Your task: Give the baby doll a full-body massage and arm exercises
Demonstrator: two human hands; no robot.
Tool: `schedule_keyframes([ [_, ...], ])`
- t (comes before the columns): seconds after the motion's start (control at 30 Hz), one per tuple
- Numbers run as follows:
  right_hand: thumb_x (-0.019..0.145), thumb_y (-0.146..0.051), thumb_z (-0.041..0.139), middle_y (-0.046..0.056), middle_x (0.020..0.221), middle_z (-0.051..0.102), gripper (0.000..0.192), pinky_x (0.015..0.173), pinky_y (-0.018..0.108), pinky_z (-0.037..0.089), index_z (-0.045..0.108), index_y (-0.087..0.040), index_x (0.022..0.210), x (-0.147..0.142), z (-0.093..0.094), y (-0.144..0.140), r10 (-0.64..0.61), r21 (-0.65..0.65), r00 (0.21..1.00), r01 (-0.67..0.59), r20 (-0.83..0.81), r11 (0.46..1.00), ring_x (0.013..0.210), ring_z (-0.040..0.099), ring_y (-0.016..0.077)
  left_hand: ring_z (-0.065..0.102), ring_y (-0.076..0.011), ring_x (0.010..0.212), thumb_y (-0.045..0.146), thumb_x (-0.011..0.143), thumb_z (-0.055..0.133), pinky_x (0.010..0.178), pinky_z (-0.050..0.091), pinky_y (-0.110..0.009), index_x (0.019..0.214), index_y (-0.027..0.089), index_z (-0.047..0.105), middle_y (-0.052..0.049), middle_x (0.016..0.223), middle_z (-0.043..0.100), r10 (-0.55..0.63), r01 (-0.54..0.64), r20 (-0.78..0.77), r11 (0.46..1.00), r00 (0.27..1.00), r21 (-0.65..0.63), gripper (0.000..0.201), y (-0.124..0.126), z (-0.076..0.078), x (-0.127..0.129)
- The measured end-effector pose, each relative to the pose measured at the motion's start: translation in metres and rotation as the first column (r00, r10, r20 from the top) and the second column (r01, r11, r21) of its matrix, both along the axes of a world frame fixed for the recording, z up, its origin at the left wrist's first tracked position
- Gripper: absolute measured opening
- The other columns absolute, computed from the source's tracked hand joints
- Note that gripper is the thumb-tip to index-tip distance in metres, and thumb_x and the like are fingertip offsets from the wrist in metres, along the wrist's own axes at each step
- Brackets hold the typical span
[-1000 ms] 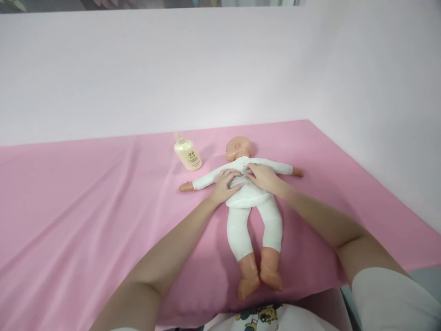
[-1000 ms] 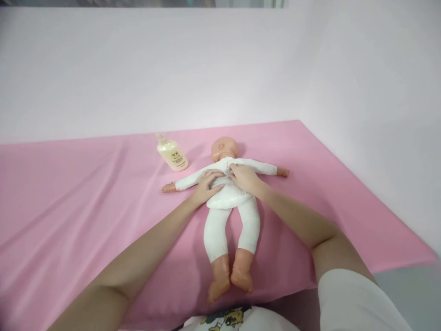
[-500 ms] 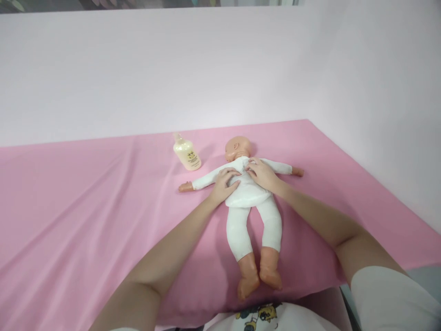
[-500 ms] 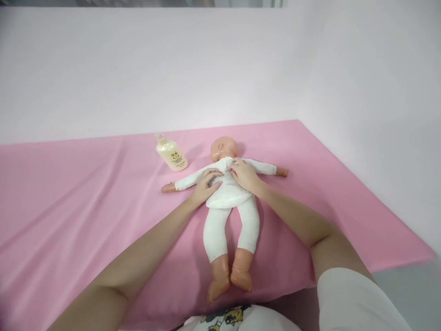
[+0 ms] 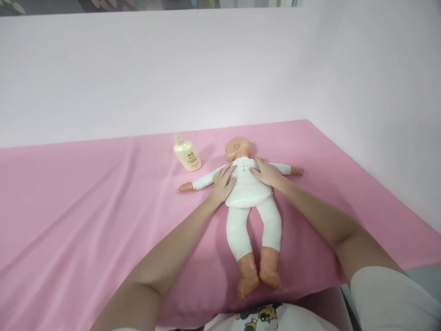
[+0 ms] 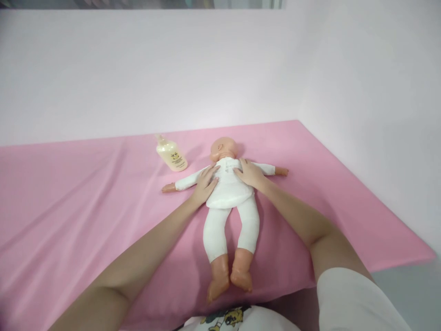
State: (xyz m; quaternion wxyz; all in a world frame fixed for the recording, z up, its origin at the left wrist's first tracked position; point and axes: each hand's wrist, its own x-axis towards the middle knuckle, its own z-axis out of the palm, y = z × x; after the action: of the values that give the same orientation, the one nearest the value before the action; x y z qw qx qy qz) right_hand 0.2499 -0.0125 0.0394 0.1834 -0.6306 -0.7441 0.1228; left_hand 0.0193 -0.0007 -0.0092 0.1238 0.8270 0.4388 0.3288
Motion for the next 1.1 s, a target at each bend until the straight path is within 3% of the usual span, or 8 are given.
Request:
schedule_keyframes([
  [0.17,0.105,-0.043,0.041,0.019,0.137,0.064,0.047,0.100,0.041,0.047,0.050,-0.015,0.141,0.0026,0.0028,0.0001,0.004,0.001,1.000,-0.004,0.028,1.000,0.124,0.063,0.0328,0.050,-0.0279,0.140,0.030,0.100,0.041,0.119,0.035,-0.052,0.143,0.019,0.053,-0.014,0.150,0.057,0.021,-0.020,-0.023,0.999,1.000,0.039,0.046,0.0012,0.0010,0.0001],
  [0.4,0.106,-0.043,0.037,0.019,0.137,0.066,0.048,0.103,0.042,0.046,0.054,-0.013,0.139,0.0062,0.0005,0.0050,0.017,0.018,0.999,-0.018,0.034,1.000,0.126,0.062,0.0323,0.053,-0.0277,0.136,0.032,0.100,0.040,0.117,0.037,-0.050,0.144,0.020,0.052,-0.011,0.150,0.057,0.051,-0.049,-0.033,0.997,0.998,0.061,0.047,0.0017,0.0026,0.0005],
  [0.57,0.107,-0.036,0.034,0.016,0.130,0.069,0.041,0.098,0.037,0.047,0.061,-0.014,0.129,0.0067,-0.0012,0.0051,-0.020,0.039,0.999,0.018,0.047,0.999,0.119,0.065,0.0286,0.054,-0.0271,0.134,0.033,0.101,0.037,0.116,0.038,-0.048,0.144,0.017,0.051,-0.013,0.149,0.058,0.058,-0.055,-0.052,0.997,0.997,0.052,0.048,-0.0001,0.0061,0.0007],
  [0.73,0.107,-0.034,0.035,0.015,0.135,0.065,0.043,0.092,0.037,0.050,0.053,-0.019,0.143,0.0059,-0.0040,0.0037,-0.023,0.069,0.998,0.019,0.059,0.997,0.114,0.066,0.0291,0.051,-0.0277,0.136,0.035,0.103,0.034,0.117,0.036,-0.049,0.148,0.017,0.048,-0.012,0.152,0.055,0.063,-0.062,-0.049,0.998,0.997,0.025,0.050,0.0010,0.0038,0.0005],
  [1.1,0.107,-0.033,0.036,0.015,0.125,0.069,0.040,0.094,0.035,0.049,0.063,-0.017,0.131,0.0040,-0.0046,0.0054,-0.017,0.083,0.996,0.010,0.092,0.996,0.111,0.067,0.0266,0.057,-0.0295,0.126,0.032,0.100,0.041,0.112,0.041,-0.051,0.140,0.020,0.057,-0.011,0.143,0.063,0.082,-0.082,-0.038,0.997,0.996,-0.002,0.045,0.0063,-0.0004,0.0009],
])
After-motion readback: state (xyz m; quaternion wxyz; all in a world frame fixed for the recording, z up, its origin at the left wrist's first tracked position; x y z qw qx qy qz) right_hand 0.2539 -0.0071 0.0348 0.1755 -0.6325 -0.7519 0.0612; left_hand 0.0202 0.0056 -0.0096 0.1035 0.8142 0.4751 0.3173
